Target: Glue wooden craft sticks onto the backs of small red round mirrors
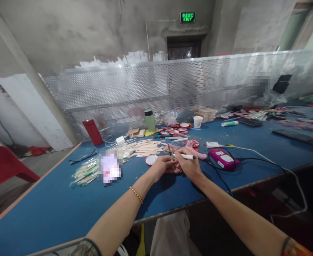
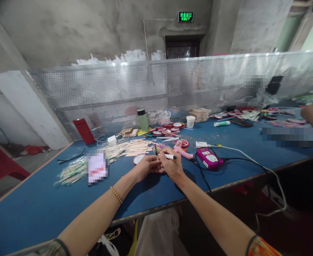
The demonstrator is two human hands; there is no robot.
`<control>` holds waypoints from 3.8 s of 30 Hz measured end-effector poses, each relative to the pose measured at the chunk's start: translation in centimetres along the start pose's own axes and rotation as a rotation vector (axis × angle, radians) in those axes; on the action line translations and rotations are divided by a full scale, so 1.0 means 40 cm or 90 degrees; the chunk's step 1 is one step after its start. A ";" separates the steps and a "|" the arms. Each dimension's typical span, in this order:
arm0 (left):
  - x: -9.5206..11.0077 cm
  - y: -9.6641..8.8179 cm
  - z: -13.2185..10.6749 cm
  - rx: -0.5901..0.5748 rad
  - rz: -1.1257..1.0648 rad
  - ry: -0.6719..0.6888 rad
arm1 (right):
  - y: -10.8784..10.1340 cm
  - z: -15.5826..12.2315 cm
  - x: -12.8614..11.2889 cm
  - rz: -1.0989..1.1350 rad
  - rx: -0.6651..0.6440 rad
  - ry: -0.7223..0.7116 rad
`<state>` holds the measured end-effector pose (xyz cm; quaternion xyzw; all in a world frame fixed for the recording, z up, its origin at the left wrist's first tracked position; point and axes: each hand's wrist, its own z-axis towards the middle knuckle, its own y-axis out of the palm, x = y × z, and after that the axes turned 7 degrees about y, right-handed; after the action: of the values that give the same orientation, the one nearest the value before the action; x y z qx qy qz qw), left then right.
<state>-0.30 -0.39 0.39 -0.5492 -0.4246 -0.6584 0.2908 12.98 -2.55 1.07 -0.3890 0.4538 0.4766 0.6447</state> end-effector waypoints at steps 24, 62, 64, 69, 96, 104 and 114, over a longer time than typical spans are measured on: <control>-0.009 -0.006 0.006 0.009 0.015 0.001 | 0.003 0.005 0.015 0.001 -0.020 -0.001; 0.001 0.001 -0.001 -0.005 0.014 0.002 | 0.005 0.004 0.011 -0.009 -0.034 -0.005; 0.000 0.003 -0.001 0.001 0.005 -0.006 | 0.003 0.003 0.005 -0.013 -0.024 -0.014; 0.021 0.007 -0.006 0.003 0.012 -0.034 | -0.032 0.001 -0.017 -0.048 0.080 -0.100; 0.108 -0.008 -0.023 0.108 0.080 0.109 | -0.084 0.011 -0.100 -0.934 -0.075 -0.196; 0.085 -0.029 -0.008 0.136 0.082 0.120 | -0.031 0.400 -0.130 -0.830 -0.148 -0.140; 0.084 -0.048 0.002 0.159 0.097 0.126 | 0.087 0.463 0.027 -0.836 -0.216 -0.084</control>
<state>-2.67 0.85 3.19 -0.4720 -0.4293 -0.6275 0.4464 13.71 15.86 5.09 -0.6496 0.0018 0.0737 0.7567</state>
